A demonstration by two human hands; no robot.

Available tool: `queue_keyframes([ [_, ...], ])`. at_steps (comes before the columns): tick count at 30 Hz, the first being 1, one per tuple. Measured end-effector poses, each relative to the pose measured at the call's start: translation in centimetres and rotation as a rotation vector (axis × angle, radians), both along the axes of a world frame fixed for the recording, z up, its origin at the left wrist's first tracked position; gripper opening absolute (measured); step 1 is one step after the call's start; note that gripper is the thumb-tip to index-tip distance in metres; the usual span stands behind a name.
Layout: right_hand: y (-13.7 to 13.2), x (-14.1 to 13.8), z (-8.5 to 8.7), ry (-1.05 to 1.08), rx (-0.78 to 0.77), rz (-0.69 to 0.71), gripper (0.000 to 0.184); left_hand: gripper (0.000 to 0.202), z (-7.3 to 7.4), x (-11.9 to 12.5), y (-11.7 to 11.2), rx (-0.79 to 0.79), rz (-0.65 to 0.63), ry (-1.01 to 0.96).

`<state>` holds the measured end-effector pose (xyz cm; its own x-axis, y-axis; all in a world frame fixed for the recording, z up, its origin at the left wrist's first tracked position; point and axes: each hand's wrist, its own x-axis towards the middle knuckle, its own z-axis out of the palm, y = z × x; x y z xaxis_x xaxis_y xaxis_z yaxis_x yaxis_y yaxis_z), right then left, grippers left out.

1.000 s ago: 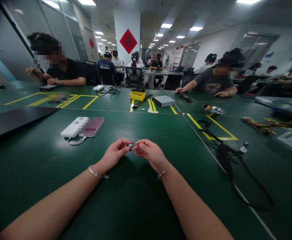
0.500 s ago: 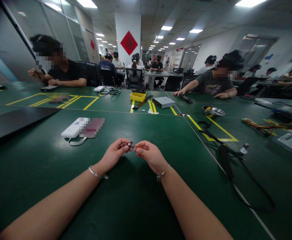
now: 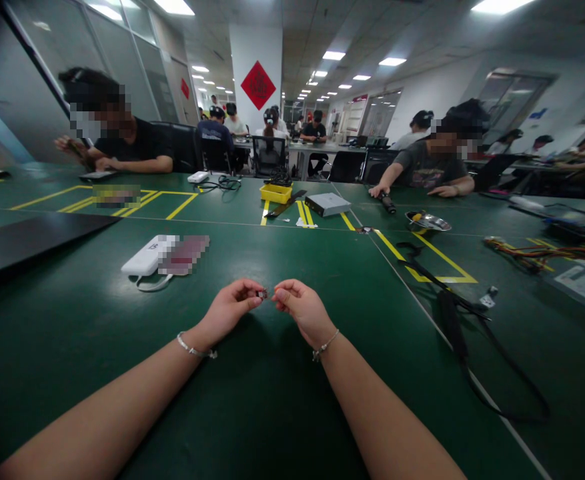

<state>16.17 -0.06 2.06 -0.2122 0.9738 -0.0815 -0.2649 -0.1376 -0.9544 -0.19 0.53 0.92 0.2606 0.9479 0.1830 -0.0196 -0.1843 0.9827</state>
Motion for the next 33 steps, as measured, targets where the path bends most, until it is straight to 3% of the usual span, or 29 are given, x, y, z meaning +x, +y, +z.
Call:
queue_keyframes([
  [8,0.1,-0.1,-0.9,-0.019,0.086,-0.003,0.021,0.016,-0.3,0.1,0.0,0.012,-0.035,0.004],
  [17,0.0,-0.3,-0.7,-0.173,0.131,-0.098,0.022,0.016,0.2,0.3,-0.4,0.021,-0.012,0.055],
  [23,-0.4,-1.2,-0.9,-0.246,0.216,-0.168,0.028,0.015,-0.2,0.4,-0.3,0.06,0.112,0.07],
  [28,-0.6,-1.3,-1.2,-0.365,0.341,-0.117,0.033,0.013,-0.1,0.2,-0.4,0.117,0.234,0.171],
  [33,-0.6,-1.4,-1.3,-0.364,0.362,-0.073,0.041,0.011,0.2,0.2,-0.4,0.193,0.329,0.243],
])
